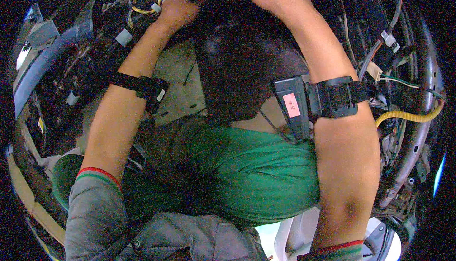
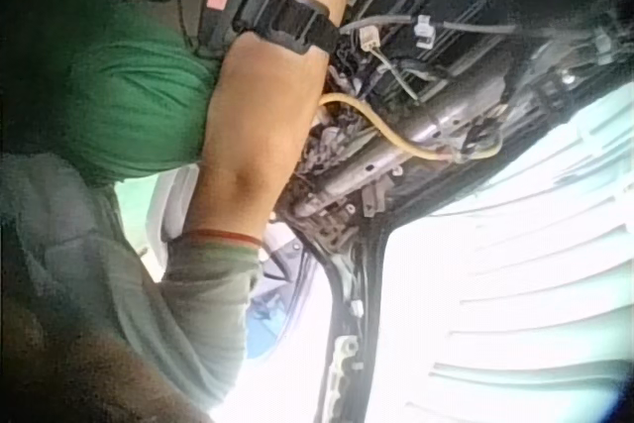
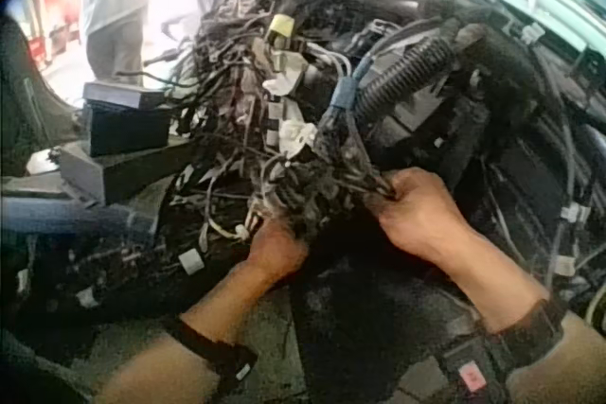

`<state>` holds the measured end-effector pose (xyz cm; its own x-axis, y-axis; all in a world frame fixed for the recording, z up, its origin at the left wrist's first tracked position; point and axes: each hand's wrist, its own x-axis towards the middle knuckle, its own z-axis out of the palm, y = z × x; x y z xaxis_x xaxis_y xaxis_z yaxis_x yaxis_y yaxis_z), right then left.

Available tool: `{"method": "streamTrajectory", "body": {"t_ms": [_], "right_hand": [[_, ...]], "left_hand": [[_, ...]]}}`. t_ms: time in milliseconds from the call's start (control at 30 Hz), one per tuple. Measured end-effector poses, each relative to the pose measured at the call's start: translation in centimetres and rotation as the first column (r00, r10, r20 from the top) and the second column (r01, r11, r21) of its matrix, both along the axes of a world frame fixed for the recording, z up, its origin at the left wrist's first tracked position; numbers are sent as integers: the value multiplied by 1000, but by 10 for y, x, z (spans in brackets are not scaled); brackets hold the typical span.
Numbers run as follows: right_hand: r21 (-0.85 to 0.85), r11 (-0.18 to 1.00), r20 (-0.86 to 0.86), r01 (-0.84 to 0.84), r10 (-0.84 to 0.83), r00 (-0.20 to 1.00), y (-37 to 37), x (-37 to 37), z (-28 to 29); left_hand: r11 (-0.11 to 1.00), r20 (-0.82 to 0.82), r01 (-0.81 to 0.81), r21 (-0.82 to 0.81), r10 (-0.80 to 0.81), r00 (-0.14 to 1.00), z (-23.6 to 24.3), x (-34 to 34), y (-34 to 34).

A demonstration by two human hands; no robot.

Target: The person works inside the footwell of a car with the dashboard removed, using pliers to cut and strip wires, then connects and secures wire connectors. The person manipulates multiple wire bundles and connectors by hand and with tools.

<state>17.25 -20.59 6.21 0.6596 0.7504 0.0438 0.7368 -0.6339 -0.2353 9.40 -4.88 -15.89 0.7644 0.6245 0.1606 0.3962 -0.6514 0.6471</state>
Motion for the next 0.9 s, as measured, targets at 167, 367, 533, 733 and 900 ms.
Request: {"method": "streamTrajectory", "body": {"t_ms": [167,367,533,733,900], "right_hand": [[-113,992,-12,49,-50,999,-4,6,6],[-27,998,46,-48,50,998,-15,15,-2],[85,961,112,-262,252,961,-12,20,-6],[5,996,-200,-94,93,975,-14,15,7],[-125,989,-207,-73,46,977,-11,17,27]], "left_hand": [[992,83,-32,-123,42,996,17,-16,-25],[972,86,-87,-218,108,990,33,-24,-45],[969,-1,-74,-237,76,997,40,-26,-43],[960,31,-84,-268,96,995,43,-28,-45],[963,-40,-45,-267,35,999,42,-27,-40]]}}
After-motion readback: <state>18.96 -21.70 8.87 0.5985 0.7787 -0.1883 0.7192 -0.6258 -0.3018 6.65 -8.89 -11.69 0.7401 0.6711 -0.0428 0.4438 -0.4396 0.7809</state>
